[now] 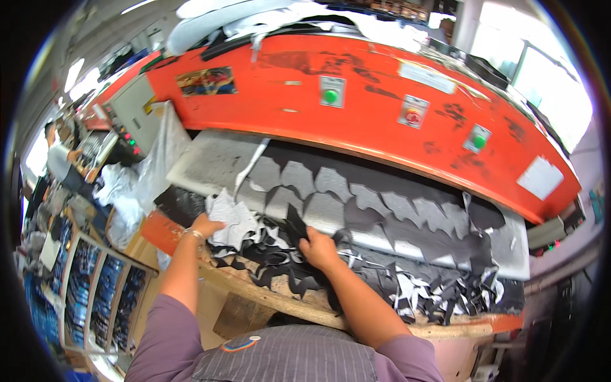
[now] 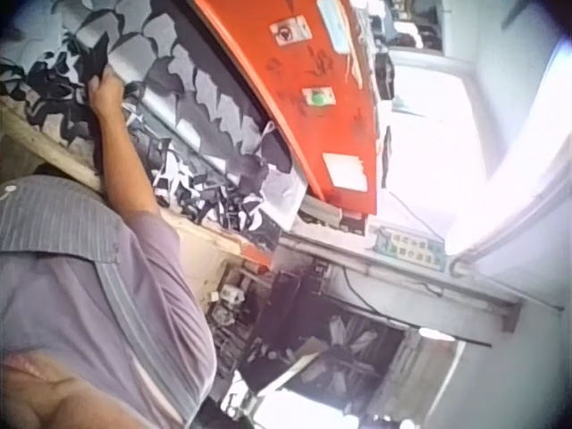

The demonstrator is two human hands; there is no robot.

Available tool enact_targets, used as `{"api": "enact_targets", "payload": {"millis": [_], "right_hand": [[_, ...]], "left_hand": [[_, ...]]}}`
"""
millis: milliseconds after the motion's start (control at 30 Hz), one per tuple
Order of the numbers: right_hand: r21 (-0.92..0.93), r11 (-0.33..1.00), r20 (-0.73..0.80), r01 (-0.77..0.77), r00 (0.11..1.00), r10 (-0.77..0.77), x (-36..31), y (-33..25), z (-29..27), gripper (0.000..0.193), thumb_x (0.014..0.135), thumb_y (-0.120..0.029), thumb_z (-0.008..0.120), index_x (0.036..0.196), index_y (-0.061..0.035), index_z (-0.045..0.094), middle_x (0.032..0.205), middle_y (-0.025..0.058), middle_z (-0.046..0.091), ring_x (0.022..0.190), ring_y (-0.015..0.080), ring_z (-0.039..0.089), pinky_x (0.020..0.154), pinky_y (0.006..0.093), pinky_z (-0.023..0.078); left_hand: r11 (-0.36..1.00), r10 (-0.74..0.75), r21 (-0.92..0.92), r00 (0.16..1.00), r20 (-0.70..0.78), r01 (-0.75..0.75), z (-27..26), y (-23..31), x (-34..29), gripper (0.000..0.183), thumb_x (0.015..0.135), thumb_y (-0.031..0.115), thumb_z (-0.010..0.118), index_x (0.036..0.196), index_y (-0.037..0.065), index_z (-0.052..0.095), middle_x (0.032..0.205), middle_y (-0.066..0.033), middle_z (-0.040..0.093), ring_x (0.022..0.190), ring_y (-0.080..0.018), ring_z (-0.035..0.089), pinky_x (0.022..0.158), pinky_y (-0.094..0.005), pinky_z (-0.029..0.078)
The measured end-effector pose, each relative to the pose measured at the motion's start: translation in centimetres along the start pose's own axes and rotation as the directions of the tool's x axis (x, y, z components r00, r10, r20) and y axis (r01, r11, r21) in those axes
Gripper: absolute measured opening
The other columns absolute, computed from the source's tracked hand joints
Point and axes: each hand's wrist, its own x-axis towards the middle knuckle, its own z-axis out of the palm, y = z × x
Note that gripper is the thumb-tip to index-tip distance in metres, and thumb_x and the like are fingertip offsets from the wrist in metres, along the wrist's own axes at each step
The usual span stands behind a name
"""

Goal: Using a metal die and a hydraulic press to cut specific shapes from a sheet of leather for shoe manufacturing.

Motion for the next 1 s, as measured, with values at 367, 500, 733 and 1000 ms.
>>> {"api": "enact_targets", "payload": {"millis": [367, 500, 733, 1000], "right_hand": [[0.201, 0.978, -0.019, 0.06, 0.998, -0.057, -2.4, 3.1, -0.6, 0.035, 0.085, -0.024, 0.059, 0.107, 0.0023, 0.054, 0.085, 0.0294, 0.063, 0.085, 0.0469, 0.062, 0.075, 0.0468, 0.049], [0.272, 0.962, 0.019, -0.017, 1.0, 0.012, -3.0, 4.4, -1.9, 0.034, 0.084, -0.02, 0.058, 0.11, 0.0021, 0.056, 0.092, 0.0265, 0.065, 0.086, 0.0406, 0.065, 0.078, 0.0415, 0.049], [0.406, 0.913, -0.176, 0.041, 0.984, 0.034, -5.8, 2.3, -7.7, 0.043, 0.083, -0.016, 0.059, 0.121, 0.0015, 0.05, 0.091, 0.0263, 0.065, 0.086, 0.0385, 0.065, 0.073, 0.0393, 0.05], [-0.019, 0.513, -0.093, 0.858, 0.51, -0.855, -12.6, -6.6, -8.1, 0.054, 0.072, 0.0, 0.06, 0.125, -0.0011, 0.05, 0.111, 0.0182, 0.063, 0.102, 0.0328, 0.061, 0.087, 0.0392, 0.049]], "left_hand": [[0.993, 0.057, -0.09, 0.975, -0.216, -0.078, 1.5, -0.5, -1.6, 0.051, 0.066, 0.016, 0.078, 0.11, -0.003, 0.063, 0.105, -0.0185, 0.068, 0.096, -0.0285, 0.066, 0.086, -0.0351, 0.049], [0.905, 0.144, -0.307, 0.891, -0.431, -0.295, 1.2, 1.7, -7.2, 0.039, 0.069, 0.011, 0.077, 0.102, -0.006, 0.064, 0.095, -0.0148, 0.07, 0.085, -0.0229, 0.066, 0.079, -0.0336, 0.051], [0.157, -0.008, -0.939, 0.951, -0.31, -0.305, 4.2, 0.5, -22.8, 0.047, 0.082, 0.006, 0.064, 0.126, -0.004, 0.05, 0.121, -0.0146, 0.061, 0.109, -0.0292, 0.061, 0.096, -0.0442, 0.048], [-0.069, -0.129, -0.997, 0.991, -0.02, -0.029, 18.4, -3.1, -32.9, 0.048, 0.084, 0.004, 0.061, 0.13, 0.005, 0.049, 0.123, -0.0129, 0.059, 0.114, -0.0297, 0.058, 0.099, -0.0465, 0.046]]}}
